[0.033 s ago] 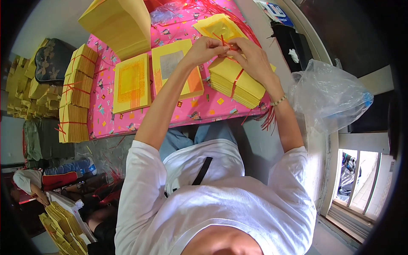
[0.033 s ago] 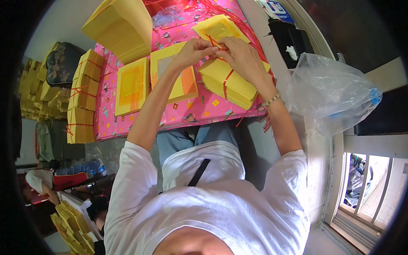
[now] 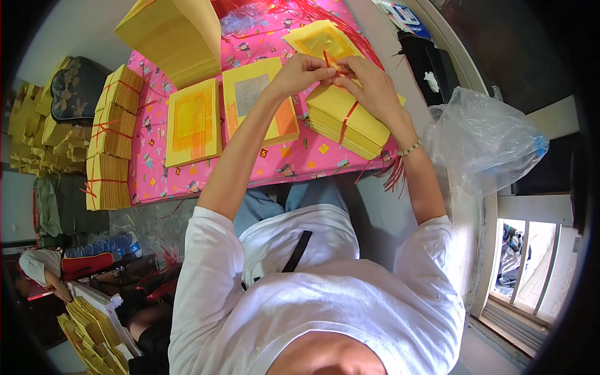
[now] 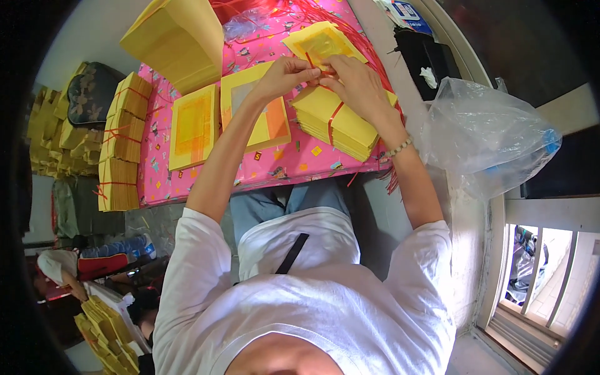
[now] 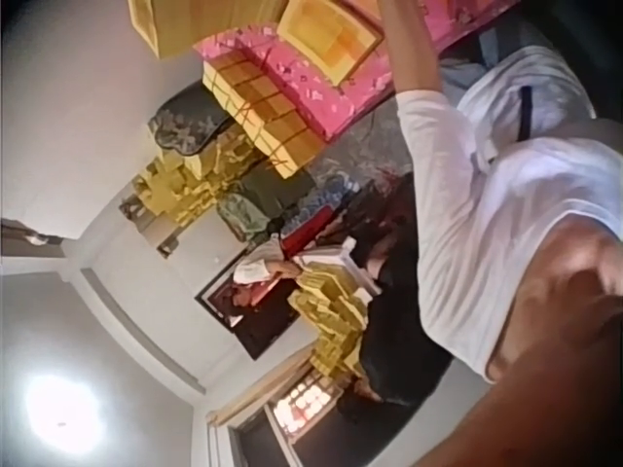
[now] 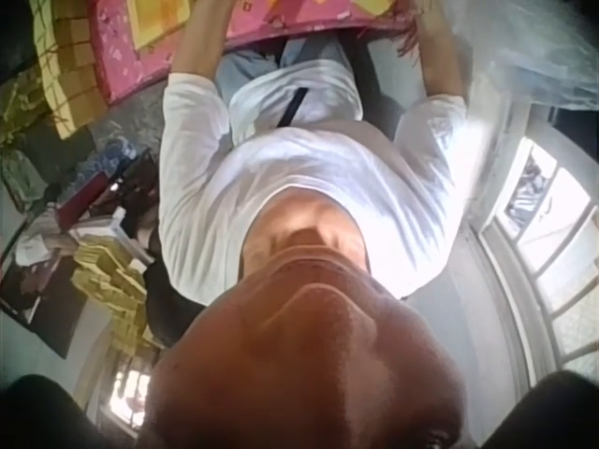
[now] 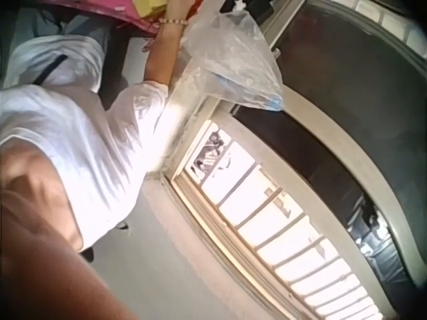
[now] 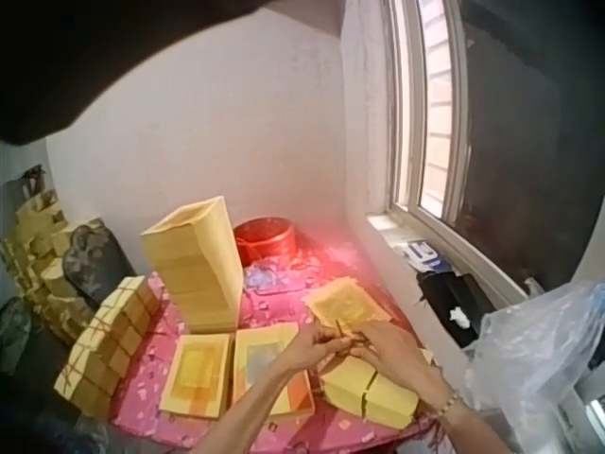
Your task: Bundling stacks of joss paper using red string.
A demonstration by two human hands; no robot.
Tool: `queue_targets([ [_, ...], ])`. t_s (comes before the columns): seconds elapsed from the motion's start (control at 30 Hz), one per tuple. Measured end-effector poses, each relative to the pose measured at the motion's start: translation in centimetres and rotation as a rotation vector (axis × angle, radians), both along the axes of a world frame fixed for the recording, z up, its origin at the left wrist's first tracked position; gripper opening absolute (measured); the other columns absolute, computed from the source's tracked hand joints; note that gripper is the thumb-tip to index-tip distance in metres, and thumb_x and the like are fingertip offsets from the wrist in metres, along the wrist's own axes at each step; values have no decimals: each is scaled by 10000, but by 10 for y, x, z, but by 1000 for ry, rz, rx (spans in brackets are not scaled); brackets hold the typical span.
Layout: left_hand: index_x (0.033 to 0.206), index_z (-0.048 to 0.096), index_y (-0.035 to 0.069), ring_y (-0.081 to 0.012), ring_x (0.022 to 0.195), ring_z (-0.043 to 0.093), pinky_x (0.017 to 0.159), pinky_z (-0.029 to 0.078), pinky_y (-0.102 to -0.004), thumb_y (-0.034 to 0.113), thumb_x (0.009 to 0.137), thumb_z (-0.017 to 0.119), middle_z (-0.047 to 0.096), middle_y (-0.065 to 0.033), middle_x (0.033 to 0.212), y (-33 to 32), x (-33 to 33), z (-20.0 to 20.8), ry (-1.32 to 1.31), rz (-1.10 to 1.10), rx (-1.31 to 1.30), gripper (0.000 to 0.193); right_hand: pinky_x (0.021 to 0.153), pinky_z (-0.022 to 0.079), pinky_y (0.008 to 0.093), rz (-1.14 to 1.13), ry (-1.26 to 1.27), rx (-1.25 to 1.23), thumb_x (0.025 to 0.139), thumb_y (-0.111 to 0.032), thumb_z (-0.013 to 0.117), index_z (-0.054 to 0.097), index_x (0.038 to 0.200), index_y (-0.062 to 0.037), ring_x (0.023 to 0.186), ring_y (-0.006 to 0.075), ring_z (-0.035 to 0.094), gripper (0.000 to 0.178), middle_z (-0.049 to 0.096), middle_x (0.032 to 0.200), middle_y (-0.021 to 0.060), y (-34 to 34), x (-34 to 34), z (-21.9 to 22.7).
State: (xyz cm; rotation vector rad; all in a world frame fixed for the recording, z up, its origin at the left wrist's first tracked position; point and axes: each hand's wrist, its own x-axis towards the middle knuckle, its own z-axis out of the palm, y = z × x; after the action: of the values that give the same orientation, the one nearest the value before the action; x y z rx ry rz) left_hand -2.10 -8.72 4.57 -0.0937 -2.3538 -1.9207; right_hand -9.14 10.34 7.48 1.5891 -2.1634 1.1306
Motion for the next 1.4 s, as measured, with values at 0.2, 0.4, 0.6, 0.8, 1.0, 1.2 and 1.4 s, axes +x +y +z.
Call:
queue_targets([
  [0.2, 873, 700, -11, -104, 767, 647, 720, 506, -227, 162, 836, 682, 696, -68, 829, 4, 2, 8, -98, 17, 164, 178, 633, 471, 386, -141, 173, 141, 822, -206, 645, 619, 839, -43, 758, 294, 598, 166, 598, 753, 87, 12, 13, 10],
  [0.4, 857, 680, -7, -108, 781, 652, 730, 512, -227, 89, 778, 706, 695, -71, 855, 2, 10, 8, -104, 40, 152, 128, 625, 475, 405, -155, 23, 317, 824, -210, 632, 639, 826, -39, 724, 308, 617, 171, 634, 775, 103, 11, 33, 16],
  [0.6, 803, 630, 1, -118, 741, 655, 695, 521, -251, 11, 776, 624, 681, -55, 793, 22, 12, 6, 108, 81, 17, 29, 593, 451, 320, -25, -167, 199, 829, -164, 624, 651, 959, -26, 626, 227, 578, 191, 619, 754, 100, 0, -9, -7],
  [0.8, 890, 625, 69, -246, 721, 656, 655, 525, -336, 39, 745, 624, 669, -100, 822, 30, 16, 7, 302, 267, -579, 148, 676, 497, 359, -68, -242, 262, 811, -189, 627, 669, 964, -47, 774, 270, 650, 212, 661, 860, 122, -3, -7, -10],
  [1.0, 970, 629, 56, -224, 752, 671, 685, 537, -316, -2, 786, 616, 675, -93, 885, 47, 22, 8, 345, 444, -750, 193, 688, 499, 357, -97, -287, 283, 814, -201, 621, 679, 999, -69, 782, 262, 649, 235, 664, 882, 125, -1, -12, -7],
  [1.2, 1006, 664, 80, -195, 750, 664, 658, 543, -292, 16, 797, 662, 660, -80, 878, 43, 21, -6, 474, 481, -539, 218, 712, 491, 360, -63, -265, 170, 820, -208, 624, 694, 987, -100, 817, 263, 643, 211, 668, 894, 116, -8, -21, -13],
  [1.4, 865, 706, 59, -167, 676, 646, 605, 513, -259, 38, 753, 723, 650, -71, 805, 45, 20, -9, 481, 552, -352, 115, 690, 489, 365, -28, -169, 158, 816, -202, 624, 695, 950, -106, 805, 261, 642, 180, 652, 865, 96, -6, -20, -16],
])
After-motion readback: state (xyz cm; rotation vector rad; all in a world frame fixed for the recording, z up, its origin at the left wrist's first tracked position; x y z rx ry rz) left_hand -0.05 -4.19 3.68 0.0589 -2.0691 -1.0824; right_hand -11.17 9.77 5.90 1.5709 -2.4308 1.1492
